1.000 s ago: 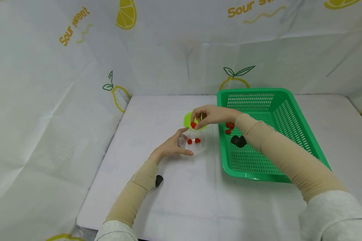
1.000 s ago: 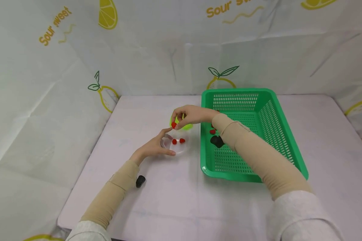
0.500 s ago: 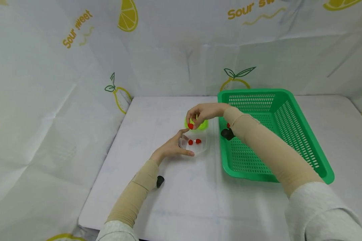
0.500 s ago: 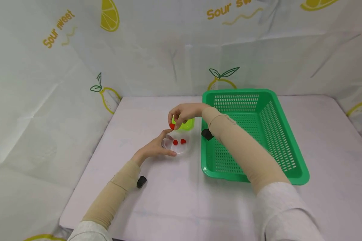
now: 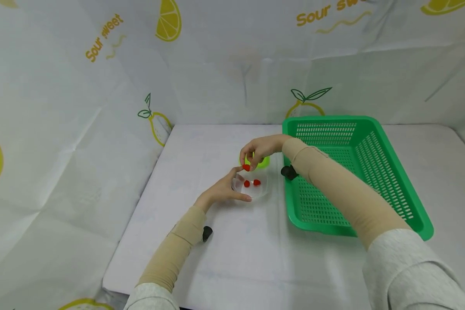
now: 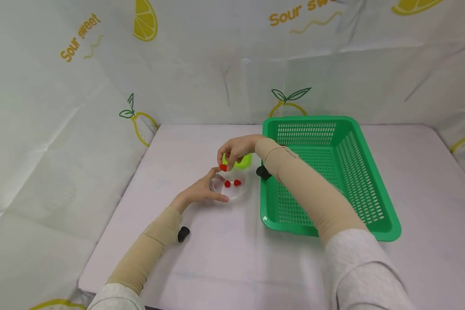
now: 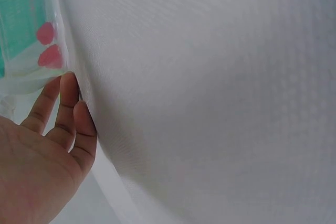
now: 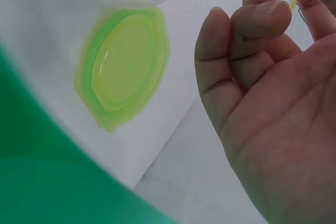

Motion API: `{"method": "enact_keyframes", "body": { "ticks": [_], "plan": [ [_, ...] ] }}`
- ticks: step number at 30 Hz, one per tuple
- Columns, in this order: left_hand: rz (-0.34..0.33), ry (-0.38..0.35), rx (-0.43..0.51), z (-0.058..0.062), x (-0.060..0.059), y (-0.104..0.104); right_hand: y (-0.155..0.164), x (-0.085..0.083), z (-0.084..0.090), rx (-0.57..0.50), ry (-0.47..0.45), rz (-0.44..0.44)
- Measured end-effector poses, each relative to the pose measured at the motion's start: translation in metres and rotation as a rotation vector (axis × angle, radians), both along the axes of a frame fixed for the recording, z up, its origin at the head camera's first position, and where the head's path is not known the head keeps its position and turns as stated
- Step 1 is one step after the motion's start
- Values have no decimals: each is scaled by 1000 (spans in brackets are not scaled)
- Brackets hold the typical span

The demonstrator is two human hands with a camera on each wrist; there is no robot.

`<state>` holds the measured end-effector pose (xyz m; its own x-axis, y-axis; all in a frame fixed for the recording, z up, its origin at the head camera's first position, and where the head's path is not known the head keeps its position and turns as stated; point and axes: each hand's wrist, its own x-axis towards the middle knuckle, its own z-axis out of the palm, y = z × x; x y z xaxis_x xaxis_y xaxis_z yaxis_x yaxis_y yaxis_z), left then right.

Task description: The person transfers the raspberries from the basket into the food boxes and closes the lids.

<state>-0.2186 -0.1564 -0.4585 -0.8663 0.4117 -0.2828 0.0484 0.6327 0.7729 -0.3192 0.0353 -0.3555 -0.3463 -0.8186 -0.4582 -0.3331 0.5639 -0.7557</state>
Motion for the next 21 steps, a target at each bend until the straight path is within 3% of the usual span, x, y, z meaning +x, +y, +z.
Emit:
{"method": "enact_keyframes", "body": {
  "ticks": [9,21],
  "plan": [
    [3,0,-4,1,-1,0,-8,-5,-1,-46,-68,-28],
    [6,-14,27,0,-1,0,-20,-11,-7,159,-108,-63]
  ]
}}
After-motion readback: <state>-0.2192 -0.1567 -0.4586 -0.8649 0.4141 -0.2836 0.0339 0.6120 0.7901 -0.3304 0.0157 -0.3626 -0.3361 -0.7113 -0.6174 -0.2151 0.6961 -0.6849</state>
